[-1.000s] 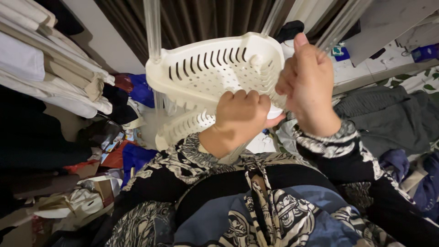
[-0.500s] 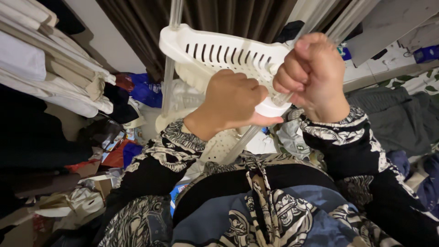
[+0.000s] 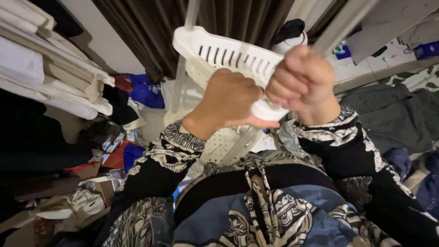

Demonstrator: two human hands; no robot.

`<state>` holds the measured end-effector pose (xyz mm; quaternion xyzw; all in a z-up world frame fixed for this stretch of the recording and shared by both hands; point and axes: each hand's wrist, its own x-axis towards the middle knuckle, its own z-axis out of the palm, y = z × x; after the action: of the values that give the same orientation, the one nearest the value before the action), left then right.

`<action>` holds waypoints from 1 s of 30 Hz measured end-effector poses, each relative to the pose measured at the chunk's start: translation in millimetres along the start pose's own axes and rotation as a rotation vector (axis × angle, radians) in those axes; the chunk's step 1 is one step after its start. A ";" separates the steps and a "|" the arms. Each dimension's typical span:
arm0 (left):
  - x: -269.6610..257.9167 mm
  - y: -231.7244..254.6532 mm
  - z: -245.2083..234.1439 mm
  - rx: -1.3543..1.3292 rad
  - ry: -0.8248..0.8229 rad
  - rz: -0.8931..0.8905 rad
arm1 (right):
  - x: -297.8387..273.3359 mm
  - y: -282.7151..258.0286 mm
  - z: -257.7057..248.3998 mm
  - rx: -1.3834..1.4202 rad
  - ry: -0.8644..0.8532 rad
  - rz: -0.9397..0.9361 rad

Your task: The person assembles a white plastic basket by inserting clear plastic rods into slots on the basket's rim. They handle the basket and rods, aligning and pushing the rods into place to form the structure.

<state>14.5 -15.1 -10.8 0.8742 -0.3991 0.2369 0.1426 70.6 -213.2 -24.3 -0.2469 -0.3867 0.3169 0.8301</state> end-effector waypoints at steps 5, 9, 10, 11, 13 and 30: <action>-4.8 1.1 4.3 0.020 0.134 -0.036 | 2.5 2.8 27.3 -0.187 0.623 -0.043; -3.2 -1.8 4.2 0.020 0.104 -0.043 | 13.8 1.3 37.5 -0.180 0.783 -0.038; -3.2 -3.0 2.6 0.014 0.094 -0.034 | 13.5 1.0 40.6 -0.184 0.800 -0.034; -2.1 -5.7 -0.5 -0.014 0.063 0.002 | 13.4 -0.7 43.3 -0.215 0.655 -0.045; -2.0 -10.4 -8.9 -0.072 0.000 0.070 | 8.7 -3.0 50.5 -0.274 0.364 -0.067; 5.5 28.3 -23.3 -0.002 0.067 0.109 | -24.1 -27.8 57.6 -0.223 0.157 -0.068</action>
<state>-11.0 -26.5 13.5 0.8427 -0.4413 0.2730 0.1436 21.8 -239.8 15.5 -0.3486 -0.3614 0.2234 0.8354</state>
